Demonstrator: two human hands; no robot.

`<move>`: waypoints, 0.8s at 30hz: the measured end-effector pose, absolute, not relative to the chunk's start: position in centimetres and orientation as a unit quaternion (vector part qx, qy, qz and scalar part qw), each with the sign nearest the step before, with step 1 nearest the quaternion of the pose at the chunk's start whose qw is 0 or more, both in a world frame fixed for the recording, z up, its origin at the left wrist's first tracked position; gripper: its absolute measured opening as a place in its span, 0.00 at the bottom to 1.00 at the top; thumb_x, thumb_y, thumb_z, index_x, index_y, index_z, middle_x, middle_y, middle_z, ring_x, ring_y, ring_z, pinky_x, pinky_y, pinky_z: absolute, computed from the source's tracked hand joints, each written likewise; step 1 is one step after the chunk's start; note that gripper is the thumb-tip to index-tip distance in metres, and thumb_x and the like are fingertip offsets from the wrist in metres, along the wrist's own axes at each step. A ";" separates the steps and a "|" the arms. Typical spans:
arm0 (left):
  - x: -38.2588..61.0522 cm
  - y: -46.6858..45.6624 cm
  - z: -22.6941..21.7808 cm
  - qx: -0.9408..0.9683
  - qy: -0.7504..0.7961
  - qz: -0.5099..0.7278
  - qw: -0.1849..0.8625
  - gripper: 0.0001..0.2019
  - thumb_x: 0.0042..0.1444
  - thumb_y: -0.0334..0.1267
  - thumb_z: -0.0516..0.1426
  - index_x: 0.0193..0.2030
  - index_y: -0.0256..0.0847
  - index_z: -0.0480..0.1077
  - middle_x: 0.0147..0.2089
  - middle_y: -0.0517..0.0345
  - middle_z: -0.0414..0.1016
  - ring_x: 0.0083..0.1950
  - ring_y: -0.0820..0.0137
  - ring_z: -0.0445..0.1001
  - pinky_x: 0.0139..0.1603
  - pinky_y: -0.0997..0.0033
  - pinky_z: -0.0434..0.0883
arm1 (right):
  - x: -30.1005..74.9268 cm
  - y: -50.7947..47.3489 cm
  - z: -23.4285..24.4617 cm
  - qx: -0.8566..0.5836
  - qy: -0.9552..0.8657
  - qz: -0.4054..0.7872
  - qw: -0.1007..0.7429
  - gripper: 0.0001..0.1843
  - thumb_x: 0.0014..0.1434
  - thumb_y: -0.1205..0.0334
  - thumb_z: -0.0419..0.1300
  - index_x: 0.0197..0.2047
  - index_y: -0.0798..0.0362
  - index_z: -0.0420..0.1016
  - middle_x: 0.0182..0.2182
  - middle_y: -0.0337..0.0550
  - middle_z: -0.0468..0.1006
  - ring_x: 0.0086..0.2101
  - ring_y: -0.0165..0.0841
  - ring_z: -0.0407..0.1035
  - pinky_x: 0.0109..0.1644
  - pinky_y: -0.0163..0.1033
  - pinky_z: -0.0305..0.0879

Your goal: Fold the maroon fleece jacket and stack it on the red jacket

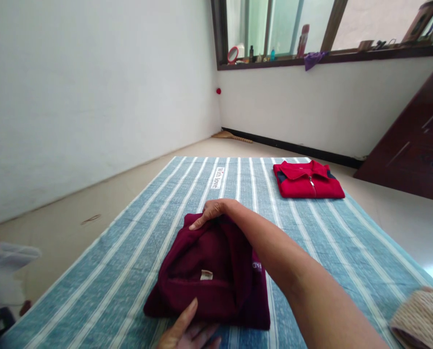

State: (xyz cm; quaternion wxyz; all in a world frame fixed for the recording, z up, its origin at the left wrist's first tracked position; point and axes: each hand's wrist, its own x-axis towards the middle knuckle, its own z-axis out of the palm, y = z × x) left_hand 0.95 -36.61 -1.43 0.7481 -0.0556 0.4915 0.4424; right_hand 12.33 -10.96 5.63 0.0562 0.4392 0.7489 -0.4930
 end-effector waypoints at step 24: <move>-3.9 -16.5 10.7 0.531 0.549 0.064 0.643 0.15 0.39 0.40 0.66 0.33 0.33 0.76 0.28 0.51 0.79 0.26 0.65 0.74 0.30 0.67 0.73 | 19.4 -31.5 1.0 0.570 0.157 -0.697 -0.406 0.29 0.40 0.42 0.69 0.41 0.52 0.72 0.26 0.43 0.77 0.22 0.34 0.70 0.27 0.41 0.70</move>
